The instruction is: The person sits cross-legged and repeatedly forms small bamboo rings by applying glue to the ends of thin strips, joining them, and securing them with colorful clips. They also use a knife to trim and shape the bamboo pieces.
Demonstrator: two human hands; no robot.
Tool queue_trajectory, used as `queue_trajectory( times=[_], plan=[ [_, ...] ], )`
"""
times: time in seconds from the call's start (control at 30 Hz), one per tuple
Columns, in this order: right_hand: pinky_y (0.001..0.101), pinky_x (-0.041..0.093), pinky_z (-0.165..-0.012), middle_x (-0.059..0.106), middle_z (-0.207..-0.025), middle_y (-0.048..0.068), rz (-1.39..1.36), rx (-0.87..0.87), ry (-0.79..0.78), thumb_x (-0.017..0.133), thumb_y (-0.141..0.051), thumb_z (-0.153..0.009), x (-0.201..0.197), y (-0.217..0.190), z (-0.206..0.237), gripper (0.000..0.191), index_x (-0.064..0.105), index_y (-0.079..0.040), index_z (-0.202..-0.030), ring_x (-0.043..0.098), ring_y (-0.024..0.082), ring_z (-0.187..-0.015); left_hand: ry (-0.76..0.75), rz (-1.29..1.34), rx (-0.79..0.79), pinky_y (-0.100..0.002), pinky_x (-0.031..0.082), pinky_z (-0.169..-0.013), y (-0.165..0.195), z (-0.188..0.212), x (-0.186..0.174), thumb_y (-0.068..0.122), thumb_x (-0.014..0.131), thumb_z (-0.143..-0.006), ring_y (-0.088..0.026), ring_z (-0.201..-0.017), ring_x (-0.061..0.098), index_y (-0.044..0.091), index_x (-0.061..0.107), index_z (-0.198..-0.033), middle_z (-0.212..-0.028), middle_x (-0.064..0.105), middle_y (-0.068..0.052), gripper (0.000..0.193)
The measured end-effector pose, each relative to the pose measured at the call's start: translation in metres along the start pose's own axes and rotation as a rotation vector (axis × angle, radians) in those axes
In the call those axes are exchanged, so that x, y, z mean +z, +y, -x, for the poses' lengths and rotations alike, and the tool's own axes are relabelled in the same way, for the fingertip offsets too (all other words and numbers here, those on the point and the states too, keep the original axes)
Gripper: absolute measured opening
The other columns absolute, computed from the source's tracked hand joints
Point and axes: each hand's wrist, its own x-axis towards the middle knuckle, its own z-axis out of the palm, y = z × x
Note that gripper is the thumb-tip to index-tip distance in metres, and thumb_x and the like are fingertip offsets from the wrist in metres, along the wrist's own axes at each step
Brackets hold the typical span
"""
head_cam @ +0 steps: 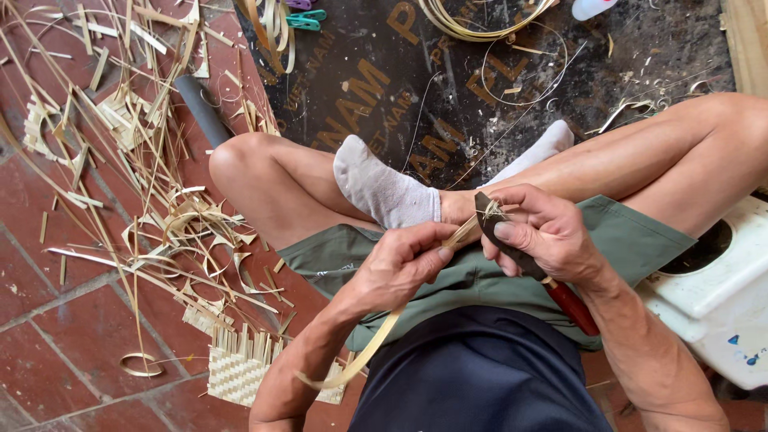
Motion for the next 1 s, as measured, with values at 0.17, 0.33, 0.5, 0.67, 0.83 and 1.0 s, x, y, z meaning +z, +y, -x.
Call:
queue_trajectory(
  times=[0.17, 0.33, 0.5, 0.67, 0.83, 1.0],
  plan=[
    [0.0244, 0.051, -0.049, 0.073, -0.081, 0.011, 0.069, -0.09, -0.017, 0.058, -0.005, -0.099, 0.008, -0.013, -0.003, 0.042, 0.055, -0.003, -0.141, 0.063, 0.012, -0.052, 0.029, 0.191, -0.03, -0.023, 0.042, -0.057, -0.006, 0.001, -0.007, 0.015, 0.061, -0.103, -0.004, -0.065, 0.05, -0.001, 0.068, -0.124, -0.075, 0.057, 0.004, 0.027],
    [0.0249, 0.051, -0.047, 0.073, -0.081, 0.013, -0.125, 0.088, -0.155, 0.057, -0.008, -0.099, 0.03, -0.008, -0.006, 0.031, 0.056, 0.001, -0.128, 0.066, 0.014, -0.053, 0.032, 0.21, 0.059, -0.022, 0.045, -0.059, -0.003, -0.011, -0.003, 0.021, 0.06, -0.105, -0.003, -0.068, 0.051, 0.001, 0.068, -0.124, -0.08, 0.06, 0.005, 0.028],
    [0.0249, 0.052, -0.049, 0.072, -0.082, 0.013, -0.077, 0.077, -0.141, 0.059, -0.014, -0.101, 0.018, 0.002, -0.015, 0.033, 0.058, 0.002, -0.131, 0.064, 0.013, -0.055, 0.004, 0.109, 0.092, -0.021, 0.043, -0.06, 0.001, -0.005, -0.004, 0.024, 0.059, -0.108, -0.002, -0.069, 0.048, 0.002, 0.069, -0.124, -0.081, 0.058, 0.006, 0.028],
    [0.0269, 0.054, -0.049, 0.071, -0.081, 0.014, -0.156, 0.048, -0.164, 0.059, -0.014, -0.1, 0.0, 0.007, -0.016, 0.037, 0.053, 0.0, -0.134, 0.066, 0.015, -0.057, -0.003, 0.192, 0.02, -0.022, 0.042, -0.058, 0.001, -0.004, -0.006, 0.022, 0.062, -0.106, -0.003, -0.068, 0.049, 0.002, 0.069, -0.128, -0.079, 0.058, 0.006, 0.031],
    [0.0262, 0.052, -0.048, 0.071, -0.081, 0.015, -0.032, 0.032, -0.201, 0.057, -0.014, -0.104, 0.013, 0.01, -0.02, 0.03, 0.053, 0.0, -0.129, 0.065, 0.015, -0.054, 0.022, 0.069, 0.063, -0.022, 0.042, -0.056, 0.0, -0.006, -0.011, 0.021, 0.06, -0.105, -0.002, -0.065, 0.048, 0.005, 0.066, -0.136, -0.074, 0.056, 0.006, 0.035],
    [0.0268, 0.052, -0.049, 0.07, -0.08, 0.014, -0.164, 0.106, -0.2, 0.058, -0.01, -0.101, -0.002, 0.007, -0.021, 0.034, 0.054, -0.001, -0.134, 0.064, 0.014, -0.055, -0.042, 0.071, 0.027, -0.023, 0.047, -0.058, 0.002, -0.003, -0.015, 0.017, 0.059, -0.104, -0.004, -0.066, 0.053, 0.006, 0.064, -0.138, -0.078, 0.06, 0.006, 0.036]
  ],
)
